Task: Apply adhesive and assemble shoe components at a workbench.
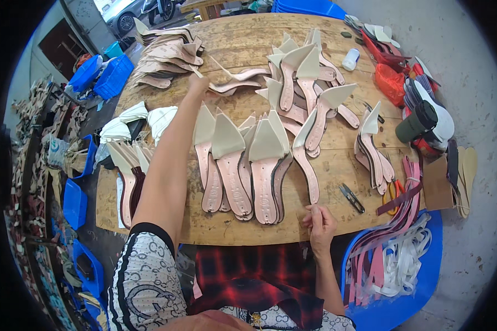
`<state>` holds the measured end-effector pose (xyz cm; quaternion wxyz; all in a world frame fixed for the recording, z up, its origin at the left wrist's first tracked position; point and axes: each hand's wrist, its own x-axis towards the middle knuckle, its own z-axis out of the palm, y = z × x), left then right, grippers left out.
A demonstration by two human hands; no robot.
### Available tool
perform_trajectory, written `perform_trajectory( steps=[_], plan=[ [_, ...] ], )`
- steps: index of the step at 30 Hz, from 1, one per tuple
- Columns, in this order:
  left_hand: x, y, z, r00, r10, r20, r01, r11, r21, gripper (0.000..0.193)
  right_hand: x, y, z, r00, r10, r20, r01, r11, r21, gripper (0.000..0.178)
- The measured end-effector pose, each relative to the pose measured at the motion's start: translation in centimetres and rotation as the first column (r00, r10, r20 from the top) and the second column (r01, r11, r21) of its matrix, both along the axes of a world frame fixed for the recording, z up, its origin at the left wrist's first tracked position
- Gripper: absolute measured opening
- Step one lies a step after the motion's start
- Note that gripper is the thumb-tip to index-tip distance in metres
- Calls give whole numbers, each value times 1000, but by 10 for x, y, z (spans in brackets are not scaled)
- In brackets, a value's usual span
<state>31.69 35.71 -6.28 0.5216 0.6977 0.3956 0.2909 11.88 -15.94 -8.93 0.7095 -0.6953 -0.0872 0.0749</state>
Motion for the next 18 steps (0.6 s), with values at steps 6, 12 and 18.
perform_trajectory(
  steps=[6,12,18],
  plan=[
    [2,-16,56,981,-6,194,-67,928,367,29,8,-11,-2,998,-62,-34,63,997,40,23],
    [-69,-30,189,902,-274,334,135,913,385,28,24,-28,39,995,-71,70,64,993,101,25],
    [-180,-134,243,737,-659,150,576,728,371,32,36,49,170,332,268,904,402,827,-393,74]
  ],
)
